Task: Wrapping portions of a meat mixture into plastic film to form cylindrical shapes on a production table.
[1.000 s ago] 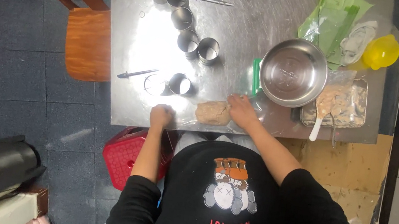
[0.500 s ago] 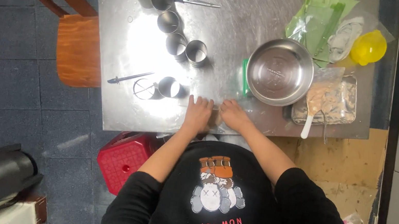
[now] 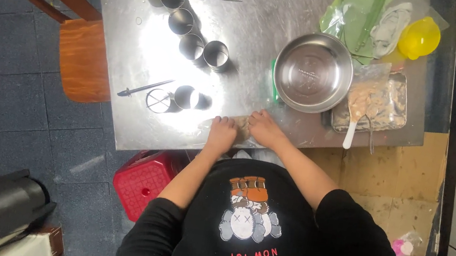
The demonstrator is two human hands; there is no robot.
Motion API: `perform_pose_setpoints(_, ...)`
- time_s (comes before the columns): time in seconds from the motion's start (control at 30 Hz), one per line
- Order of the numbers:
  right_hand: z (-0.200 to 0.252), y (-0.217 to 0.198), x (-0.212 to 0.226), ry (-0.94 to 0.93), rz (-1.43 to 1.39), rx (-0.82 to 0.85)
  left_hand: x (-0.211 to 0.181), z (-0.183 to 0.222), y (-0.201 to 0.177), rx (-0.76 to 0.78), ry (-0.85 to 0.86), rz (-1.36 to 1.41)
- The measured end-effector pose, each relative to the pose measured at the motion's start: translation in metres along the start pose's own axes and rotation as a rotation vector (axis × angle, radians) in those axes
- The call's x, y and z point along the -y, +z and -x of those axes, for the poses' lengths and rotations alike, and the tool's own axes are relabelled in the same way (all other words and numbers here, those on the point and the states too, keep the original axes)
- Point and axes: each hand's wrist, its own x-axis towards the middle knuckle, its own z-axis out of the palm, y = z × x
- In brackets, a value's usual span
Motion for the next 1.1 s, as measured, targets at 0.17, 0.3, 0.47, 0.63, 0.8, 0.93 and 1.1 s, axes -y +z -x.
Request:
perform_pose_setpoints(0.17, -0.019, -0.05, 0.024, 0.078, 0.01, 0.087, 0.007, 0.008, -0.007, -0.122, 0.032, -0.019)
perform_pose_setpoints(0.3, -0.035, -0.03, 0.034, 0.221, 0.02, 0.313, 0.008, 0.011, -0.002, -0.199, 0.109, -0.009)
perform_pose_setpoints(0.47, -0.02, 0.024, 0.034, 0.027, 0.094, -0.004, 0.005, 0.027, -0.018, -0.078, 0.09, 0.028)
perform_pose_setpoints(0.63, -0.017, 0.008, 0.038, -0.036, 0.055, -0.063, -0.002, 0.032, -0.022, 0.069, -0.023, 0.026)
perform_pose_setpoints(0.8, -0.012, 0.022, 0.037, -0.077, 0.054, -0.11, 0.002, 0.033, 0.004, -0.16, 0.099, -0.003)
perform_pose_setpoints(0.93, -0.015, 0.012, 0.035, -0.089, 0.053, -0.115, 0.01, 0.029, -0.003, -0.196, 0.096, 0.062)
perform_pose_setpoints(1.1, -0.013, 0.015, 0.028, -0.132, 0.066, -0.16, 0.006, 0.028, -0.01, -0.185, 0.018, 0.132)
